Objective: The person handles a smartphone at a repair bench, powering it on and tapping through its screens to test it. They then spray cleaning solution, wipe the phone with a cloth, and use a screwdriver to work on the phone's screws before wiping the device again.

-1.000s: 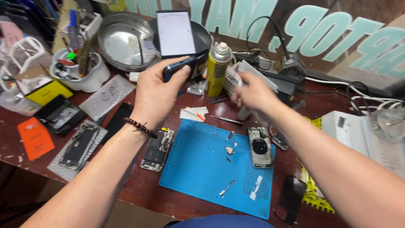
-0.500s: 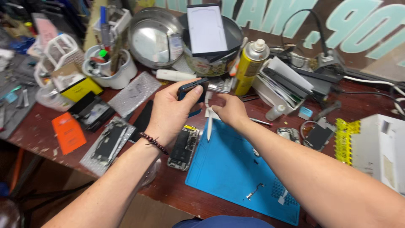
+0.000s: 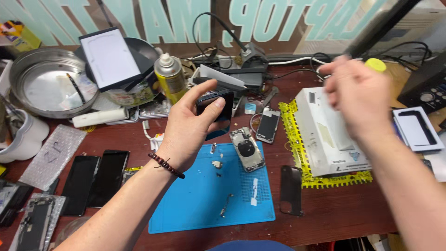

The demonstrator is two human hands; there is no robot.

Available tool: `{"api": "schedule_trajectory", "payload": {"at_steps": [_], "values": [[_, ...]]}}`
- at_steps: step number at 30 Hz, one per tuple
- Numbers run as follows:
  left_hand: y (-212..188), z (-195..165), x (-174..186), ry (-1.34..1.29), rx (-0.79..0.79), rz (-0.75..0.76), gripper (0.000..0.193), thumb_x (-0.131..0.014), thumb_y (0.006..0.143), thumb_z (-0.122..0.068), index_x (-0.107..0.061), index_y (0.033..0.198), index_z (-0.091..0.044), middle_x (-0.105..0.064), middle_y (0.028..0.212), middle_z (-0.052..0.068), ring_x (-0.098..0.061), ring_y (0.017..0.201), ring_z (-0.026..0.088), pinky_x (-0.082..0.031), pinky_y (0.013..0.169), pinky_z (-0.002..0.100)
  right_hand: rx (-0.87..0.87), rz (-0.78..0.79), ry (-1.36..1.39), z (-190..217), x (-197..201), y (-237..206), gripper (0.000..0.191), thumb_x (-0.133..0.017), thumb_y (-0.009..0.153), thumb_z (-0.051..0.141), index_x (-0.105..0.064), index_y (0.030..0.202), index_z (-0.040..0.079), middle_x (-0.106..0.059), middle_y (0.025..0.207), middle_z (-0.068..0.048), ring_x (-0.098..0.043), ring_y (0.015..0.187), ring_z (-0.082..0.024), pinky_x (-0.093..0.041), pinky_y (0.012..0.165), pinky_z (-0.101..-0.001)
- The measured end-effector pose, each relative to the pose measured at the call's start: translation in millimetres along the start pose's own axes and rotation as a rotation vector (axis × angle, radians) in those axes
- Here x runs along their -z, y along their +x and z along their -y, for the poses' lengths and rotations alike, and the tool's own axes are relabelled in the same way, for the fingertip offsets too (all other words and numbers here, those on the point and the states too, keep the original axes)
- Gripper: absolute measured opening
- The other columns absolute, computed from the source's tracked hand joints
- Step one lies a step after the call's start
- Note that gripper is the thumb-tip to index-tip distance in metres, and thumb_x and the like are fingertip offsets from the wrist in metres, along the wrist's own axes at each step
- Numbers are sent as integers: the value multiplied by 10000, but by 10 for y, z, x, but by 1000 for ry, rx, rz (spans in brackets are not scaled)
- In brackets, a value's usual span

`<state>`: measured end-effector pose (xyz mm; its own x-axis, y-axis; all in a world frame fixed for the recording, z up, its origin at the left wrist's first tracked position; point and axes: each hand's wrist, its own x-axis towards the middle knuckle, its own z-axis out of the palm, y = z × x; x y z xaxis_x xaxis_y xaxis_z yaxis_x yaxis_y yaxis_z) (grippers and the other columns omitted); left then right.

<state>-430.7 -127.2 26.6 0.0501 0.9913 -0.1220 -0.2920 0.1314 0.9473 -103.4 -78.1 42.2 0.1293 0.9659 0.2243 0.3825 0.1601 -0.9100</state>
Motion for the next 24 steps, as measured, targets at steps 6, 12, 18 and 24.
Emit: {"api": "schedule_trajectory", "payload": {"at_steps": [6,12,18,24], "values": [[42,157,-564,3,-4,89,222,-656,980,-152,-695,1131,7,-726,1055,62,-716,939,124,-672,835,312,-280,-239,-296,-1560,1840,402,156,-747,1011,183,-697,1053,41,-674,858,-7,-592,674,-74,-438,535,-248],[71,331,-1101,-16,61,45,226,-665,967,-155,-698,1130,-2,-716,1014,51,-717,875,128,-654,789,305,-515,269,-986,-2770,1724,24,224,-842,810,266,-857,1019,186,-806,1007,-87,-758,930,-279,-574,887,-395],[86,344,-1311,0,18,37,236,-672,968,-146,-700,1160,-13,-705,1040,35,-703,897,113,-651,799,288,-476,390,-1239,-2588,1347,-251,240,-736,921,331,-804,1142,267,-766,1153,-87,-711,1112,-313,-578,925,-454],[80,370,-1396,27,55,29,247,-671,959,-151,-701,1165,-19,-725,1046,45,-721,889,122,-639,785,287,-276,304,-1165,-2544,1367,-261,223,-668,950,295,-765,1116,182,-726,1177,-106,-689,1101,-341,-563,903,-484]]}}
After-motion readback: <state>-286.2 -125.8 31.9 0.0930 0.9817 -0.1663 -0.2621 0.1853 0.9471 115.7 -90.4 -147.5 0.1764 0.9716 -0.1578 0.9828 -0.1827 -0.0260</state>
